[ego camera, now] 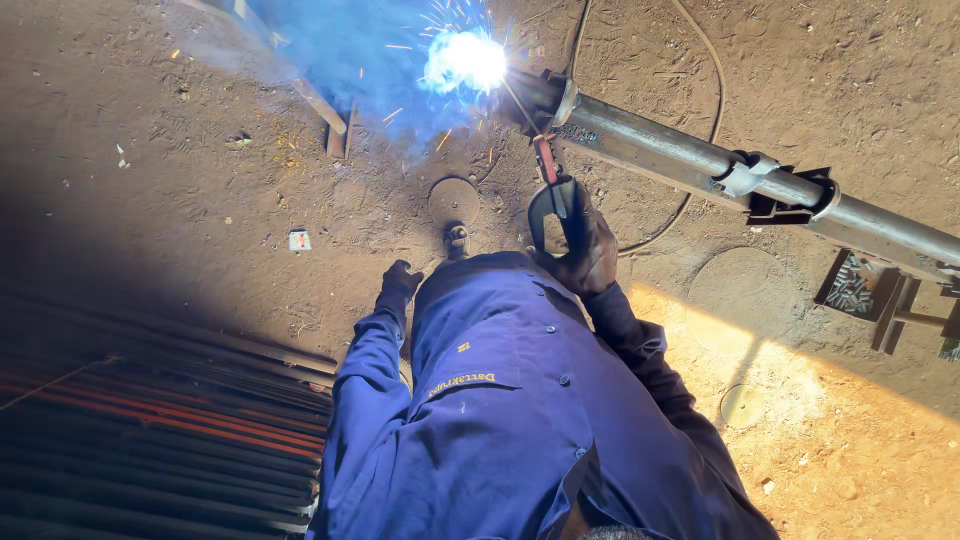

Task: The person welds a long metal pipe using a handheld welding torch, creating bright sparks at multiple joints. The person repositions the pipe and continues welding different sections, then places the finished pipe on the ground with other similar pipes.

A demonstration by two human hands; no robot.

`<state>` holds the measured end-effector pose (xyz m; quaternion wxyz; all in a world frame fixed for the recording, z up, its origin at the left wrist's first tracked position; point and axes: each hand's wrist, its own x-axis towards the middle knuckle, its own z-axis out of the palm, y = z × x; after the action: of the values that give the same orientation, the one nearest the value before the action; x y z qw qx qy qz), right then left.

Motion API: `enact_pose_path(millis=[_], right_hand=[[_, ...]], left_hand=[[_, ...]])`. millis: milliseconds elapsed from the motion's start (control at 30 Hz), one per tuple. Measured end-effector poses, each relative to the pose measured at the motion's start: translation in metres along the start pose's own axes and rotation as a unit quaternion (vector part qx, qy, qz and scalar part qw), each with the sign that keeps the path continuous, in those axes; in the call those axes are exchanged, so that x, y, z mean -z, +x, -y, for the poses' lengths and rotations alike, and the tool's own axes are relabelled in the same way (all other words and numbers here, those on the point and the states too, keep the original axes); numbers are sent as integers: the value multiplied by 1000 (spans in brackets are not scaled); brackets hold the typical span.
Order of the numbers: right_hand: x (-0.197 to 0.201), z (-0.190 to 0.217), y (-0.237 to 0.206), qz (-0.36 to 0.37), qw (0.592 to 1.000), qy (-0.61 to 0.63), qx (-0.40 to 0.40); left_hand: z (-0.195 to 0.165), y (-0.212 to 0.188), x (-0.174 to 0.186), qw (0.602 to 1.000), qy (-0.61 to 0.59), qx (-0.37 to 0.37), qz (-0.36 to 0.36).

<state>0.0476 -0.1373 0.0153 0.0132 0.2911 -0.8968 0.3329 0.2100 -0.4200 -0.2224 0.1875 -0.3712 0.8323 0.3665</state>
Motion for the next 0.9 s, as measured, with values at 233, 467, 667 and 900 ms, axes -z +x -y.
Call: enact_pose_path(millis=[233,467,667,900], right_hand=[[-1,-2,-4,-2,1000,3,-4],[-2,-5,-5,3,1000,8,-9],[-1,-6,-5,-9,1000,-8,0],[-1,-5,-5,-6,1000,3,-11]], left_hand=[[0,0,-4,1000,8,-16,-8],[-2,-1,-3,1000,12,-5,1],[-2,-4,-4,1000,2,2,-2],[0,-5,-7,1000,16,-16,-6]])
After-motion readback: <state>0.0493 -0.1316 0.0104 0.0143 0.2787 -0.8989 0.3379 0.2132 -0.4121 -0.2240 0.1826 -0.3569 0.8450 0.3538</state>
